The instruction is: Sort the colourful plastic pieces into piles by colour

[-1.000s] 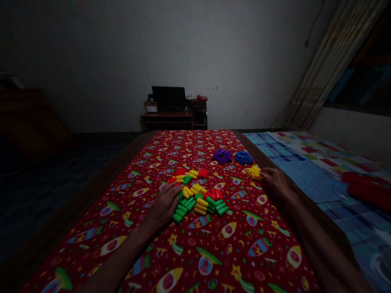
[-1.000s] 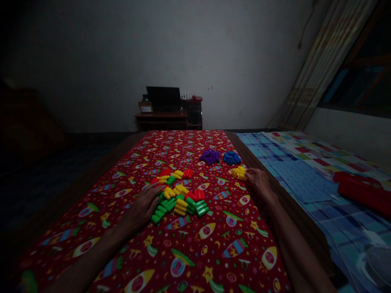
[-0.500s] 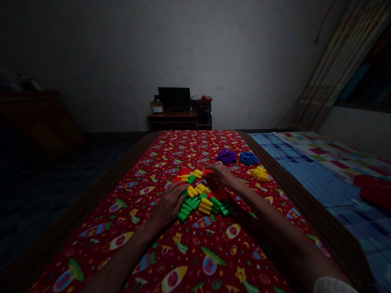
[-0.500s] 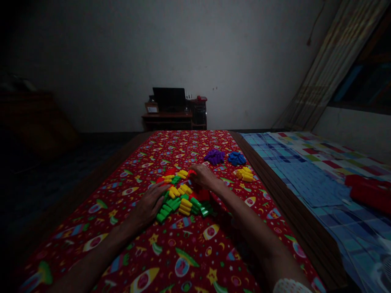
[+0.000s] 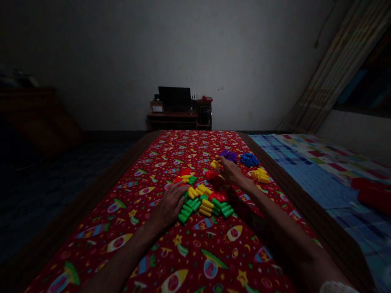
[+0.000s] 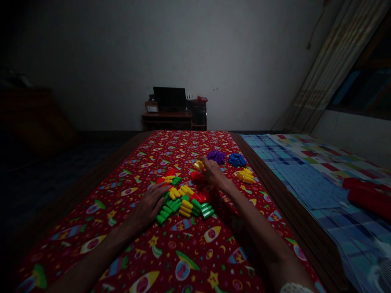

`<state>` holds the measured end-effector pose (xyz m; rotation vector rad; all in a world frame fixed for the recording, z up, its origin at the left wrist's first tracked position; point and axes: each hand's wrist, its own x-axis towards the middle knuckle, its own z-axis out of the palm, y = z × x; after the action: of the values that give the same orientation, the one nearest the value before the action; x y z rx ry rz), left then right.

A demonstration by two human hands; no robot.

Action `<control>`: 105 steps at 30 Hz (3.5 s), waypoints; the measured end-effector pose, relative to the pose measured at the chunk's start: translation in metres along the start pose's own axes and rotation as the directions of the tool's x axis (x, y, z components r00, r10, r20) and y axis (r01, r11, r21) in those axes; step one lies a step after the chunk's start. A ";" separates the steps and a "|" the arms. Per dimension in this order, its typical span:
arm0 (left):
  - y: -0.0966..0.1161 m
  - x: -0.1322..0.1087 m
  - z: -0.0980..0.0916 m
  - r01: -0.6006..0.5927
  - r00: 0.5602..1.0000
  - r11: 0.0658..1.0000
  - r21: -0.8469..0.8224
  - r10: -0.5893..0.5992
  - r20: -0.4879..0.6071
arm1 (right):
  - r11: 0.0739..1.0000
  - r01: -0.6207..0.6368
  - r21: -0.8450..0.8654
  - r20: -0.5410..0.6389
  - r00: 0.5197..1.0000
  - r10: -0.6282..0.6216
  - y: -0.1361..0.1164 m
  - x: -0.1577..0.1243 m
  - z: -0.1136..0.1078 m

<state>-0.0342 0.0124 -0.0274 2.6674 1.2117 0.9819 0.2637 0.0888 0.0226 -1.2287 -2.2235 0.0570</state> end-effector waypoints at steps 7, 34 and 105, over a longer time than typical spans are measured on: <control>-0.001 0.001 0.000 -0.007 1.000 1.000 0.003 0.007 -0.005 | 0.919 -0.315 -0.236 -0.085 0.949 0.303 0.080 -0.041 -0.073; -0.002 -0.001 0.003 0.013 1.000 0.999 0.034 -0.012 -0.002 | 0.988 0.149 0.036 0.387 0.909 -0.151 -0.082 0.001 0.041; -0.007 -0.004 0.003 0.000 1.000 0.997 0.074 0.000 -0.003 | 0.820 -0.472 -0.324 0.126 0.837 0.532 0.170 0.010 -0.070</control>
<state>-0.0390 0.0146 -0.0341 2.7230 1.2731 0.9595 0.4249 0.1772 0.0321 -2.0405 -2.0572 0.0862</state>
